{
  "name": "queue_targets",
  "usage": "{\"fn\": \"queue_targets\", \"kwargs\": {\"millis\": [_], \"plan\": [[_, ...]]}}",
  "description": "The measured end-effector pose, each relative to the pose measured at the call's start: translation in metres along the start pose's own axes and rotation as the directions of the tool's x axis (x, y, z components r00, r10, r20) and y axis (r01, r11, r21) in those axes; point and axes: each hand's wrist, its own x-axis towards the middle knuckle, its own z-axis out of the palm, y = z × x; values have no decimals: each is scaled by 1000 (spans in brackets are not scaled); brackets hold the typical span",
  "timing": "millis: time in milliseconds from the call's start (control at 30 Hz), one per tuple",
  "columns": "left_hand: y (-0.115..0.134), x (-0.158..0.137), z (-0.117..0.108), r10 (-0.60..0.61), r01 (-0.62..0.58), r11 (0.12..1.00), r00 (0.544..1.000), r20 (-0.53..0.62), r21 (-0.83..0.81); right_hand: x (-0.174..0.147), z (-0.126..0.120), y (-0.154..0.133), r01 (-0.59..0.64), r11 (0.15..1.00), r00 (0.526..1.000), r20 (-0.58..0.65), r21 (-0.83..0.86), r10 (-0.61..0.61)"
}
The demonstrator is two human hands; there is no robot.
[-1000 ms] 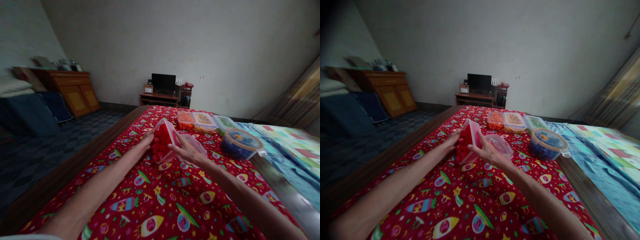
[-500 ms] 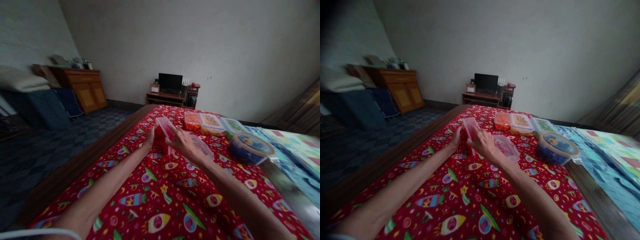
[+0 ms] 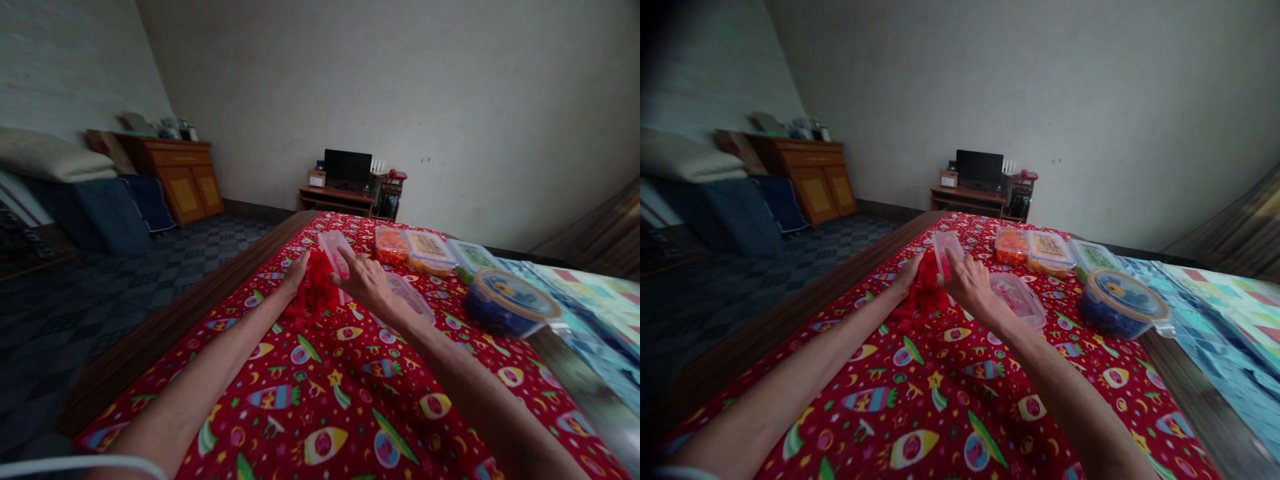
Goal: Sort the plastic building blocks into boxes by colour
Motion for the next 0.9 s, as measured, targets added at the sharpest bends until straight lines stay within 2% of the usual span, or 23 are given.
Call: {"fn": "queue_targets", "kwargs": {"millis": [167,267,333,400,600,667,767,833,900], "plan": [[10,3,-5,89,-97,982,994,59,160,-3,6,12,10,1000,997,-78,19,-8],[11,6,-7,114,-138,961,987,113,238,-4,8,17,-19,1000,992,-123,-15,17],[10,7,-9,135,-172,942,981,142,288,-5,8,20,4,1000,991,-130,-16,-6],[10,8,-12,162,-212,917,972,171,336,-7,7,21,39,999,992,-123,-18,-41],[21,4,-15,275,-361,814,929,246,455,-16,6,22,38,994,986,-159,-102,-54],[30,-5,-10,353,-470,711,882,312,523,-19,7,23,35,991,987,-150,-127,-55],[45,-27,2,458,-678,413,731,506,608,-19,8,26,4,989,987,-161,-145,-28],[53,-43,12,451,-762,256,639,623,595,-19,8,31,-4,992,982,-188,-124,-19],[56,-57,21,393,-806,174,584,711,566,-19,5,39,-24,996,973,-232,-83,5]]}}
